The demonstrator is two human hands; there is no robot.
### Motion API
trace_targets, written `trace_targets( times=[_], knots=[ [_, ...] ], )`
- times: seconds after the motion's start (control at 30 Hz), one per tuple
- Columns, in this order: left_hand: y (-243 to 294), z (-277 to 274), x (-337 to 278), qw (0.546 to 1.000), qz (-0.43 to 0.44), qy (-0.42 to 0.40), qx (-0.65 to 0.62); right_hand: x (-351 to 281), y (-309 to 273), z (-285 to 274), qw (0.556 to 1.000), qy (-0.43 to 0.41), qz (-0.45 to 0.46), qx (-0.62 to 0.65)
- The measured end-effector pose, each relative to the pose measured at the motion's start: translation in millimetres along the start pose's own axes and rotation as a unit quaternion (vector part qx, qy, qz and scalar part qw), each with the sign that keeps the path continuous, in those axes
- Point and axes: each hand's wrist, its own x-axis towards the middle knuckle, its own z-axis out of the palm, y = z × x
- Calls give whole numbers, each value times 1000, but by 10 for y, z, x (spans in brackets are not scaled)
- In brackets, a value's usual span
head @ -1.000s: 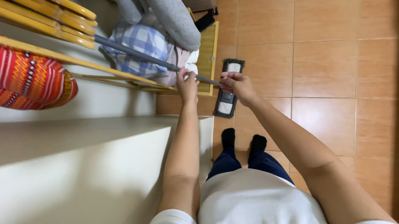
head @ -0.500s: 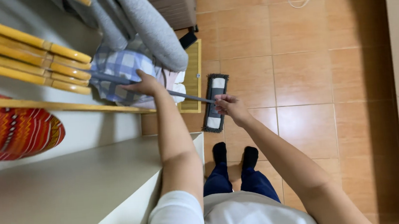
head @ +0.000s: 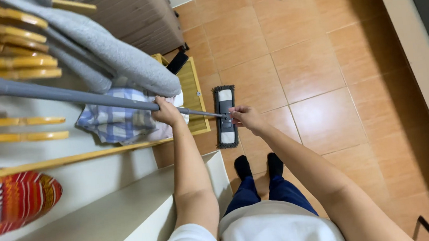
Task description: The person mops the tiled floor of a bedroom using a flat mop and a pink spray bottle. They spray the floor and mop around the bed, a chair, and a small wooden cabinet, moving the mop back and forth to clean the surface.
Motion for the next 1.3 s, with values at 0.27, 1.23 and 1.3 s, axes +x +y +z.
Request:
trace_targets(
  times=[0.27,1.23,1.3],
  knots=[
    [98,367,-1119,988,-51,-146,18,-114,210,-323,997,65,7,39],
    [-744,570,-4765,650,-204,-731,25,-2278,1553,-2489,846,431,-50,311],
    [-890,444,-4839,640,-206,-737,67,-2483,1634,-2424,836,446,-24,319]
  ],
)
